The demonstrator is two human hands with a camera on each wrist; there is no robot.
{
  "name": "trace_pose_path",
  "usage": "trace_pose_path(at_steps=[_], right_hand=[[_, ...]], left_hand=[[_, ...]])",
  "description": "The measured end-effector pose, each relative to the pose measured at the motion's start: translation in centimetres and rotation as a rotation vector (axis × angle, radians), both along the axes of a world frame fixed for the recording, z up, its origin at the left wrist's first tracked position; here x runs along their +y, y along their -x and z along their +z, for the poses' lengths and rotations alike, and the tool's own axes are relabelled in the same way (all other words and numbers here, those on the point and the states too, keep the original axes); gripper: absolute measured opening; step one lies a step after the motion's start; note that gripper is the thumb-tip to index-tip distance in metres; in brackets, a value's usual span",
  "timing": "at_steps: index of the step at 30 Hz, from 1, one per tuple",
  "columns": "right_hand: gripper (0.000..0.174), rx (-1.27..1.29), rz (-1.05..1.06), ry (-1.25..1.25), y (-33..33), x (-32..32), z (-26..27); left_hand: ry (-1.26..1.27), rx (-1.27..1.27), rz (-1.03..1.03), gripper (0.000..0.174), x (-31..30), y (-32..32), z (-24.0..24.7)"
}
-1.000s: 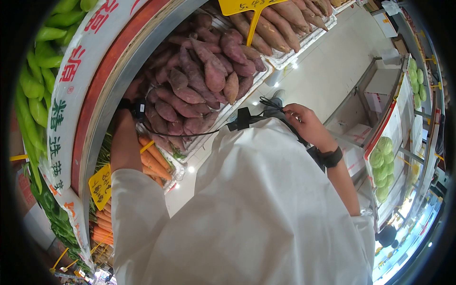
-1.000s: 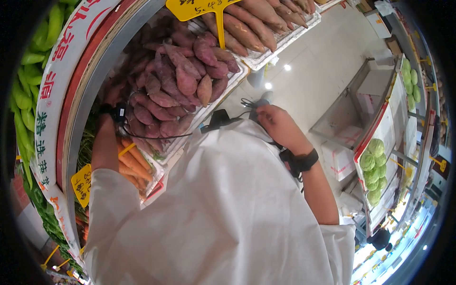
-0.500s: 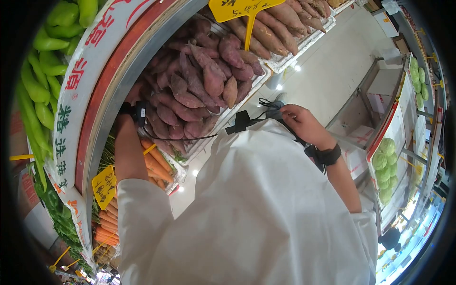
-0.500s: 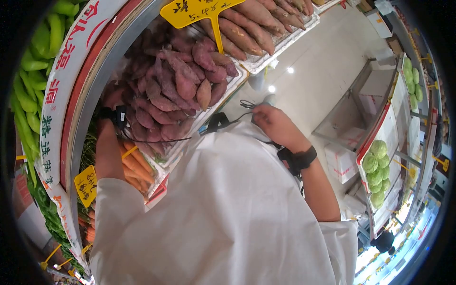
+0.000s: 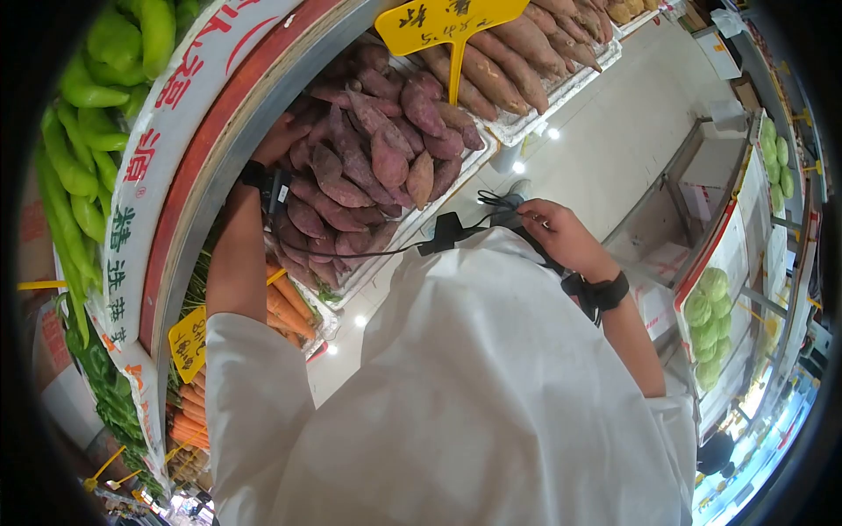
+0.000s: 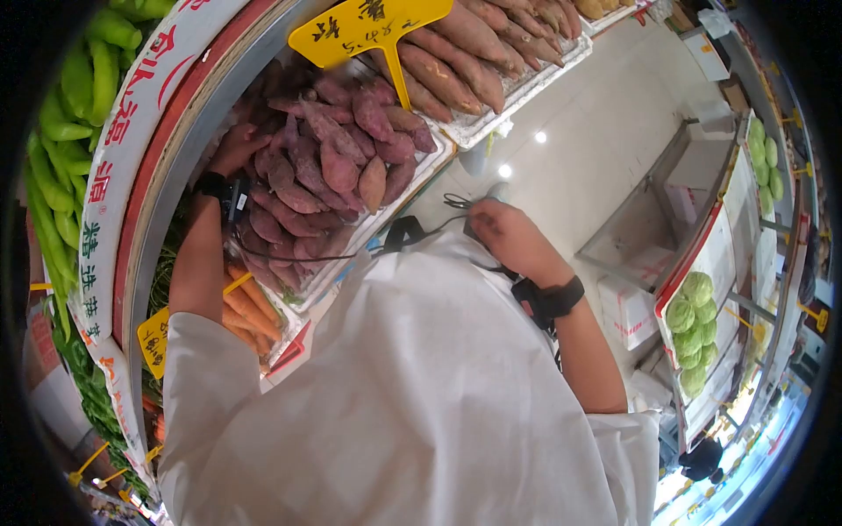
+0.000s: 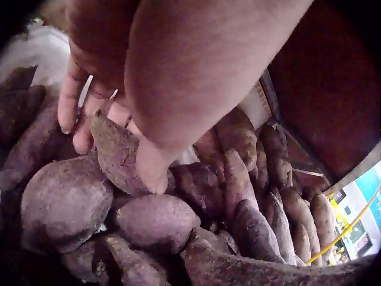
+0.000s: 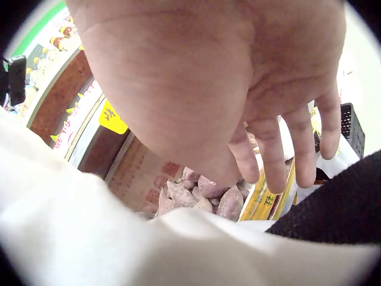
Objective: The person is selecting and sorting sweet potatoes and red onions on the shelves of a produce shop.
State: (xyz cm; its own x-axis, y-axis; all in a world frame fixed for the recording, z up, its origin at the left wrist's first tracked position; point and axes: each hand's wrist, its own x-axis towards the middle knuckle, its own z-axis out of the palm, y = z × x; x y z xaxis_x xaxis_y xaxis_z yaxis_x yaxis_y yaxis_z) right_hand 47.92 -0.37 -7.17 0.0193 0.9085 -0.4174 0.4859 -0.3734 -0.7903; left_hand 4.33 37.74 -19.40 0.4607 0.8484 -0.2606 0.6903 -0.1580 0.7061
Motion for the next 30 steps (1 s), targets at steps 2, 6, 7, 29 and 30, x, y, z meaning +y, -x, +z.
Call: trace_pose_path(at_steps=[2, 6, 7, 29, 30], right_hand=[[0.022, 0.024, -0.011, 0.037, 0.0, 0.2, 0.0], [0.023, 0.003, 0.045, -0.022, -0.1, 0.4, -0.4], [0.023, 0.022, 0.046, -0.032, -0.1, 0.3, -0.5], [0.023, 0.013, 0.128, -0.020, 0.4, 0.6, -0.5], [0.023, 0.013, 0.126, -0.019, 0.4, 0.6, -0.3]], left_hand=[[-0.100, -0.035, -0.001, 0.038, -0.1, 0.2, -0.4], [-0.303, 0.094, -0.024, 0.041, -2.0, 1.6, 0.8], [-0.269, 0.128, 0.010, 0.041, -2.4, 2.6, 0.8], [0.263, 0.158, 0.439, 0.046, -5.7, 3.8, 4.7], [0.197, 0.352, 0.332, 0.043, -5.1, 4.0, 5.0]])
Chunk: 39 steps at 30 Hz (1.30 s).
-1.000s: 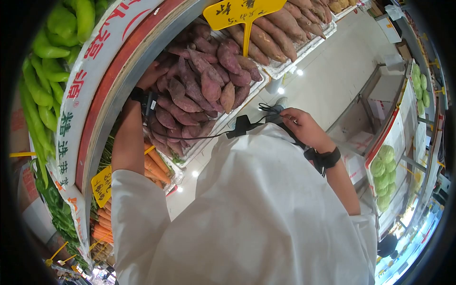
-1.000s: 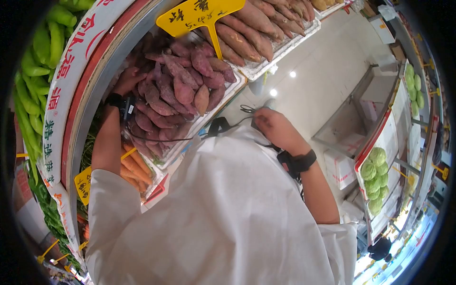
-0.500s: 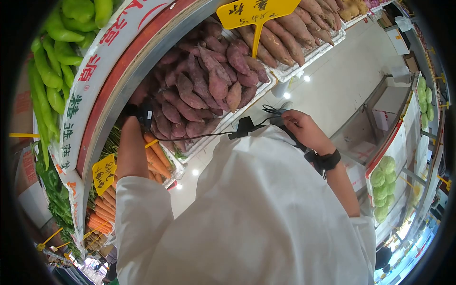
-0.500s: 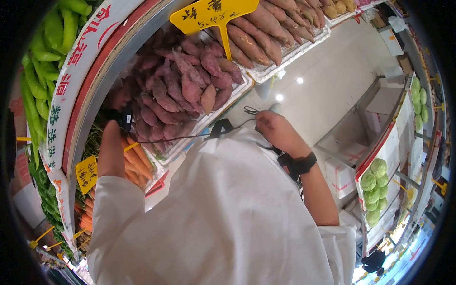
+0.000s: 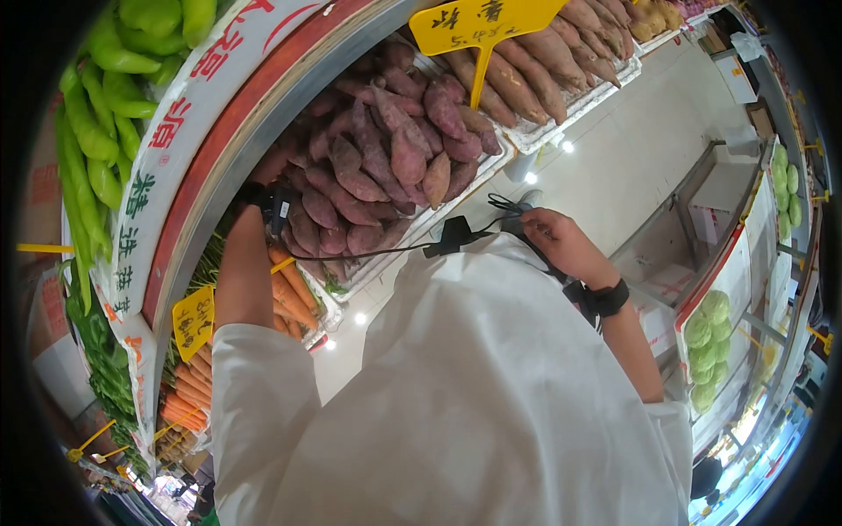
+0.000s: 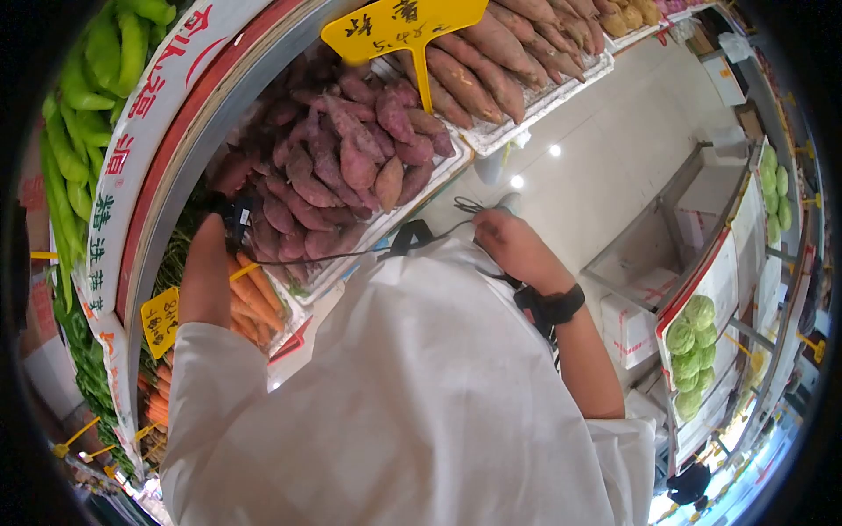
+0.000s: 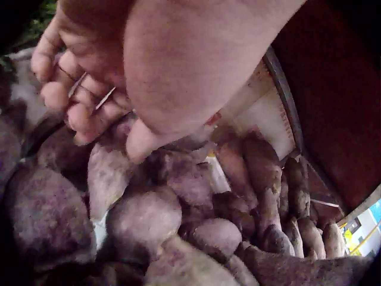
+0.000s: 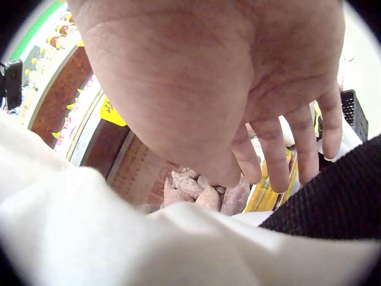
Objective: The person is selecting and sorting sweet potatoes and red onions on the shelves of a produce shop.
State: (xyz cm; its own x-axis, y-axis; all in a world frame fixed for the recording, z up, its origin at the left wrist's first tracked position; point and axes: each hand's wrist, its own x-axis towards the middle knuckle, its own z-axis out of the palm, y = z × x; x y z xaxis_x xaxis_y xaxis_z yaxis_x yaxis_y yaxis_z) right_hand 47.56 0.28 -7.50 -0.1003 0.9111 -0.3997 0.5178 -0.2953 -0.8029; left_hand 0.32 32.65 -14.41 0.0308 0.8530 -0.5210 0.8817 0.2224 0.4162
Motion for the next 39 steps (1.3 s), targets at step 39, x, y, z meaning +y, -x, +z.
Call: trace_pose_path(at_steps=[39], right_hand=[[0.022, -0.100, -0.075, -0.321, -1.3, 4.3, 8.4]], left_hand=[[0.141, -0.184, 0.266, 0.068, -1.8, 5.2, -0.6]])
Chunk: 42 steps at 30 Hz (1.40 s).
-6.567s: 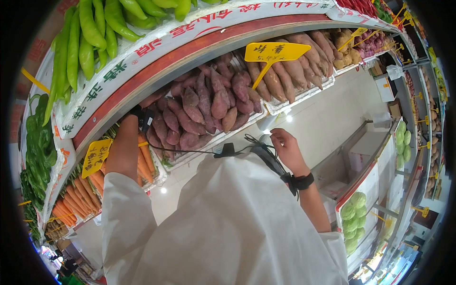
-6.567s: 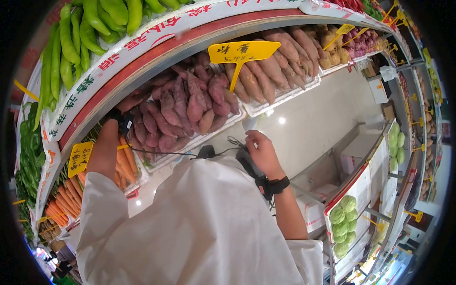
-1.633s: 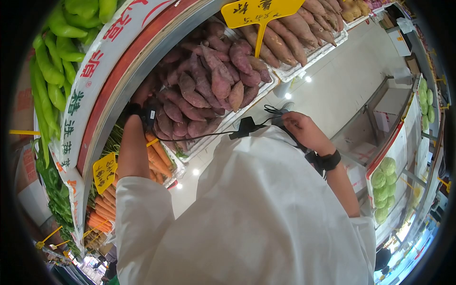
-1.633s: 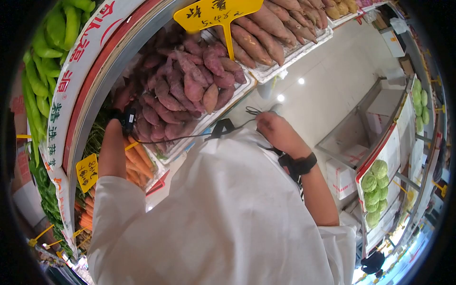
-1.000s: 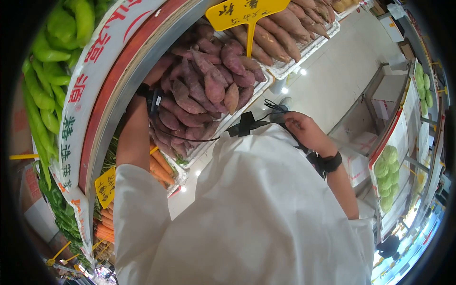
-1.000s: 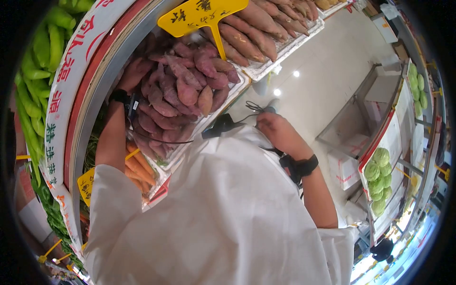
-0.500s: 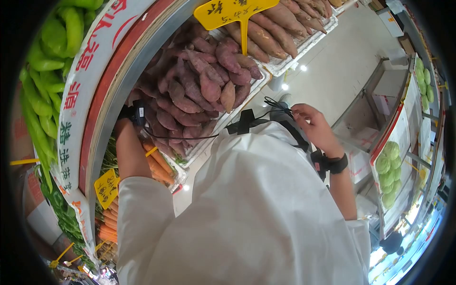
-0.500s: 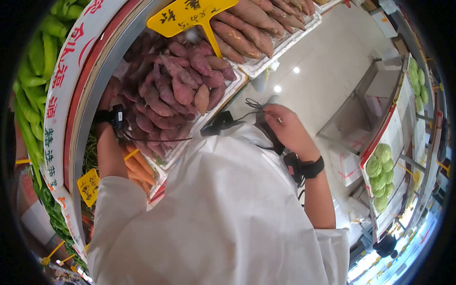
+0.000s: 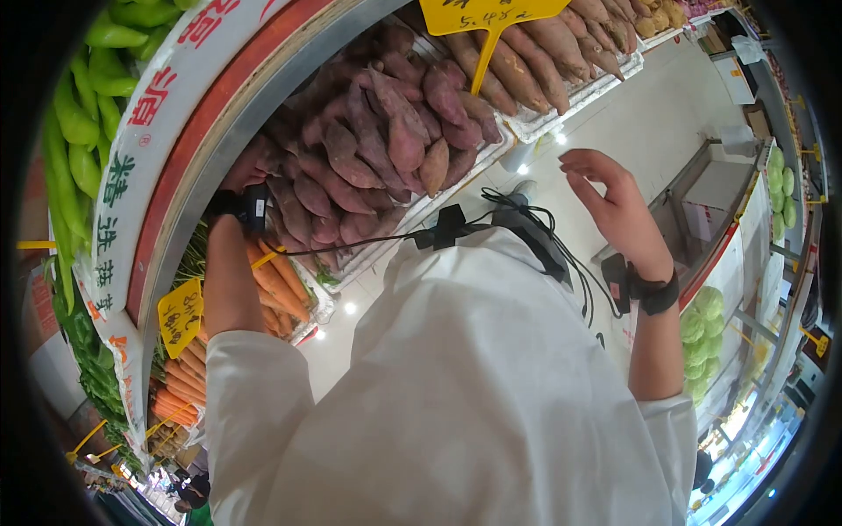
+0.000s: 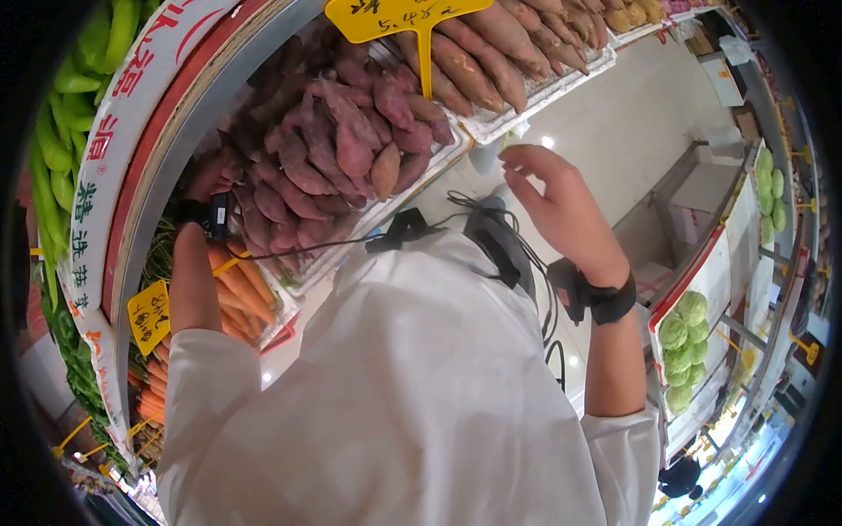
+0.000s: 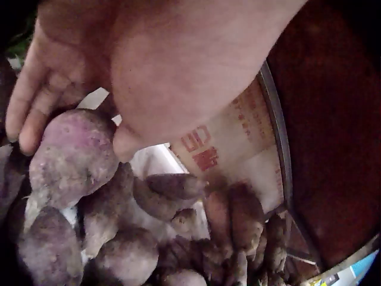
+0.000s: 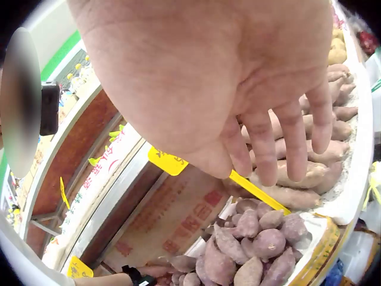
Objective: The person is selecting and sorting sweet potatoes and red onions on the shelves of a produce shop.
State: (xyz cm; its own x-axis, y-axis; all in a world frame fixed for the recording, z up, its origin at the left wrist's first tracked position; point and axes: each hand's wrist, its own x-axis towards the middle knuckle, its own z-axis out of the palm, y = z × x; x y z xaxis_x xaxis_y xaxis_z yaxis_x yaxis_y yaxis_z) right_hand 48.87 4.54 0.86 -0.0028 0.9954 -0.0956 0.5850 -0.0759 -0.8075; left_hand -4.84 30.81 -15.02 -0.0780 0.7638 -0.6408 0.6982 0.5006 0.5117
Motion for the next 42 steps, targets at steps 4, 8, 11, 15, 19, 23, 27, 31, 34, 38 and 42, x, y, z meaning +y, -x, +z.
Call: trace_pose_path(at_steps=[4, 8, 11, 15, 19, 23, 27, 31, 34, 38, 42], right_hand=[[0.022, 0.013, 0.152, -0.048, 2.9, 2.7, 1.4], [0.020, 0.085, 0.283, -0.086, 4.9, 3.2, 1.9], [0.022, 0.058, 0.376, -0.043, 3.8, 4.4, 1.8], [0.023, 0.021, 0.396, -0.035, 1.1, 5.2, 1.0], [0.023, 0.084, 0.435, -0.043, -2.0, 7.1, 0.2], [0.020, 0.099, 0.510, -0.047, -3.8, 8.3, 0.1], [0.020, 0.124, 0.523, -0.020, -5.7, 9.4, 0.2], [0.020, 0.143, 0.545, -0.035, -7.8, 10.0, -0.4], [0.021, 0.145, 0.565, 0.056, -8.9, 10.4, -0.4], [0.022, 0.126, 0.588, 0.072, -9.7, 11.0, -1.4], [0.022, 0.128, 0.669, 0.060, -9.7, 11.8, -1.5]], left_hand=[[-0.245, -0.017, -0.135, 0.063, -3.5, -1.3, 0.1], [-0.181, -0.408, 0.016, 0.050, -2.7, 0.7, -3.9], [-0.393, -0.040, -0.015, 0.044, -5.0, -4.5, 0.9], [-0.434, -0.033, -0.103, 0.045, -5.7, -10.5, 6.9], [-0.296, -0.101, -0.162, 0.040, -4.9, -18.2, 12.1], [-0.589, -0.061, -0.586, 0.040, -1.7, -20.6, 6.8], [-0.293, -0.456, -0.374, 0.044, 1.0, -20.5, 1.4], [-0.356, -0.381, -0.168, 0.055, -0.1, -20.6, 3.1], [-0.386, -0.084, -0.185, 0.054, -2.7, -23.6, 9.1], [-0.486, -0.133, -0.173, 0.043, -2.8, -22.4, 7.7], [-0.650, -0.004, -0.064, 0.043, -4.3, -22.6, 8.6]])
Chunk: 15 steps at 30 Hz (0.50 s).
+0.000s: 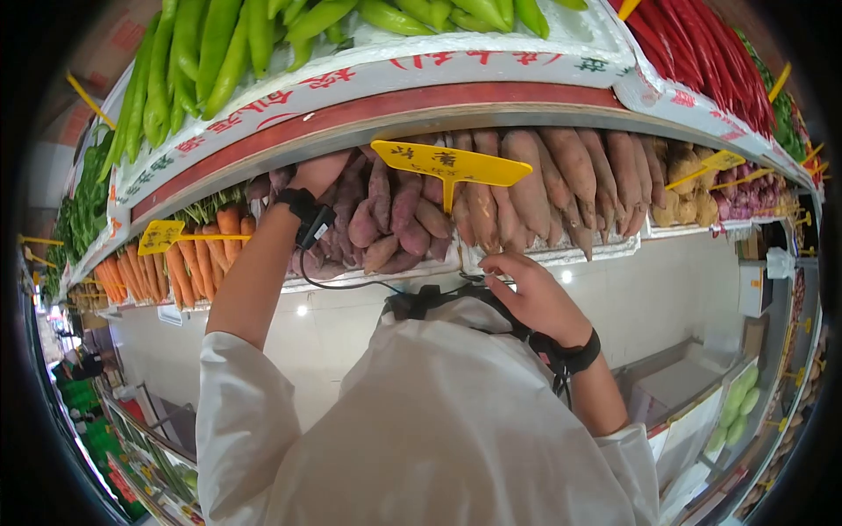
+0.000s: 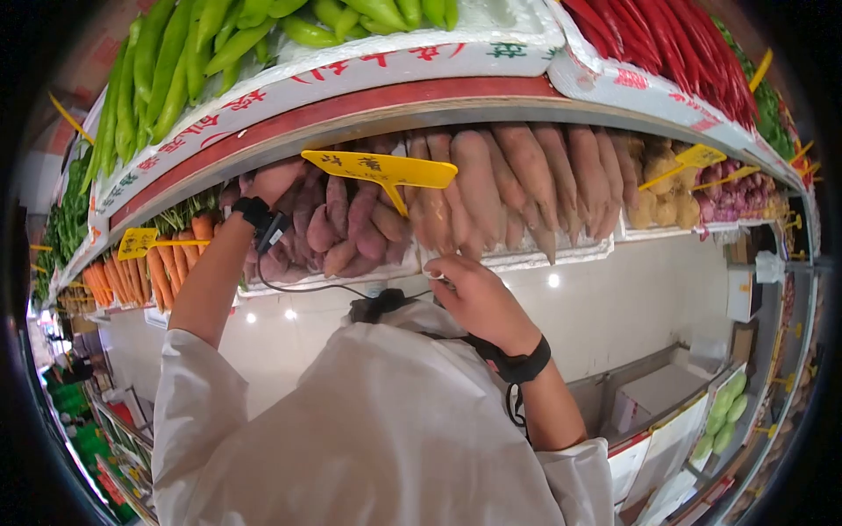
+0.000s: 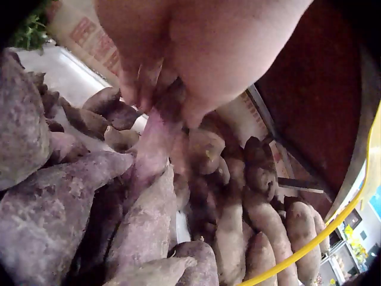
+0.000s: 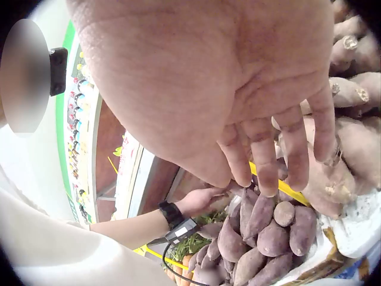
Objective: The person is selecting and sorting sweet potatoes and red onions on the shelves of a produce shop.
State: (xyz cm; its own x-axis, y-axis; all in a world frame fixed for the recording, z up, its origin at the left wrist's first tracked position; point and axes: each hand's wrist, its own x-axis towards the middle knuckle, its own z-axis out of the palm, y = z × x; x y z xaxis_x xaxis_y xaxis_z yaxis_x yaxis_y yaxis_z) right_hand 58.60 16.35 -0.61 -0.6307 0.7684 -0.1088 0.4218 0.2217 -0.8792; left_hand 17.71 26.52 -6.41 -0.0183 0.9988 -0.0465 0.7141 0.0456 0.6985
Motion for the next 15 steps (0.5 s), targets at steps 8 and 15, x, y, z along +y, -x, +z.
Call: trace_pose_path(at_steps=[8, 15], right_hand=[[0.021, -0.010, 0.148, 0.010, 0.8, 1.2, 0.2], [0.025, 0.070, 0.251, 0.204, 3.6, 3.2, -0.9]], left_hand=[[-0.520, 0.438, 0.172, 0.027, -3.2, -0.4, 0.5], [-0.242, -0.474, 0.531, 0.026, -11.6, -5.8, 3.8]])
